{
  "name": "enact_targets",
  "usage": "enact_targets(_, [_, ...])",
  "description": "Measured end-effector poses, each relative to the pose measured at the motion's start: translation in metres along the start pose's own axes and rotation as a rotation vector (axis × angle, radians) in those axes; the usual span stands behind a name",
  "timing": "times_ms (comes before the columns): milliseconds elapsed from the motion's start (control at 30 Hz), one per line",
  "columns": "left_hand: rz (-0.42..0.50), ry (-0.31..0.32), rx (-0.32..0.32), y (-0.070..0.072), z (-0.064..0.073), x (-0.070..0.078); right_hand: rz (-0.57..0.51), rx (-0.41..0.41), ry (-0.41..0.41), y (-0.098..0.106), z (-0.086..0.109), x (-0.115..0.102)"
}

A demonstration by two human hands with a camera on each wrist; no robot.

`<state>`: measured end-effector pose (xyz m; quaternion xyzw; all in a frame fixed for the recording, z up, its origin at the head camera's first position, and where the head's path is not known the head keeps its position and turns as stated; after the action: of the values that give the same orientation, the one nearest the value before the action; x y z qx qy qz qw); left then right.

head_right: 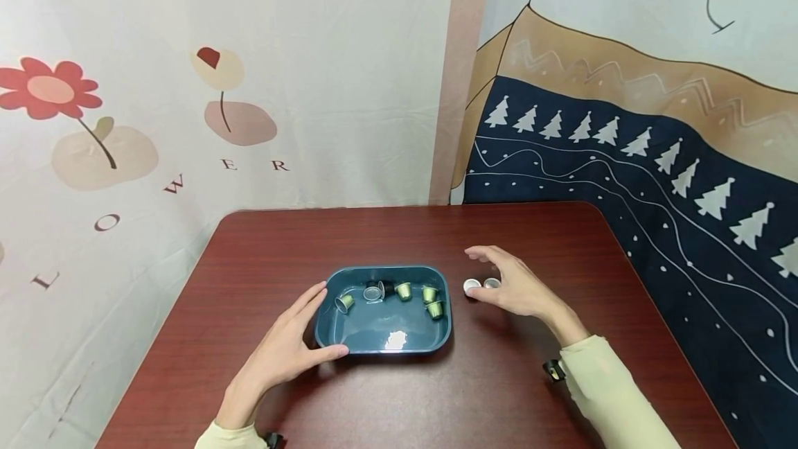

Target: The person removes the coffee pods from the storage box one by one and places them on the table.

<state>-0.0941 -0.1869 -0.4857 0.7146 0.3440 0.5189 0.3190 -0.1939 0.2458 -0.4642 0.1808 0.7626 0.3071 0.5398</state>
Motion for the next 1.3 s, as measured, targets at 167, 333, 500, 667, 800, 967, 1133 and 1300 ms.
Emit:
enact_targets(167, [-0.003,0.013,-0.012,0.0,0.0,0.0,-0.01,-0.028,0.032,-0.004,-0.002,-0.007])
enact_targets(333, [0.0,0.027,-0.024,0.0,0.001,0.0,-0.015,-0.049,0.048,-0.008,-0.003,-0.016])
enact_targets(500, [0.003,0.024,-0.018,0.0,0.001,0.0,-0.022,-0.064,0.062,-0.011,-0.006,-0.024])
enact_targets(667, [0.002,0.015,-0.014,0.0,0.001,0.0,-0.033,-0.089,0.071,-0.014,-0.009,-0.03])
enact_targets(800, [0.002,0.019,-0.017,0.001,0.001,0.0,-0.041,-0.106,0.077,-0.018,-0.011,-0.034])
enact_targets(967, [0.003,0.021,-0.019,0.0,0.001,0.0,-0.049,-0.117,0.1,-0.021,-0.014,-0.039])
enact_targets(1133, [0.003,0.022,-0.021,0.0,0.001,0.0,-0.04,-0.124,0.121,-0.023,-0.017,-0.045])
enact_targets(1300, [0.004,0.026,-0.028,0.0,0.0,-0.001,-0.029,-0.132,0.127,-0.025,-0.019,-0.05])
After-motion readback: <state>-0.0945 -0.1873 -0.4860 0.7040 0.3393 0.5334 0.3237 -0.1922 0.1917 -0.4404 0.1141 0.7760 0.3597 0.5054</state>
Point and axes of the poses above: each hand's wrist, its own z-axis away from the middle knuckle, its own y-axis out of the back of the hand, x = y × z, the point moved 3 cm from there along -z, towards the middle knuckle, and after that the axes turned 13 degrees about x, right-handed, at the moved point
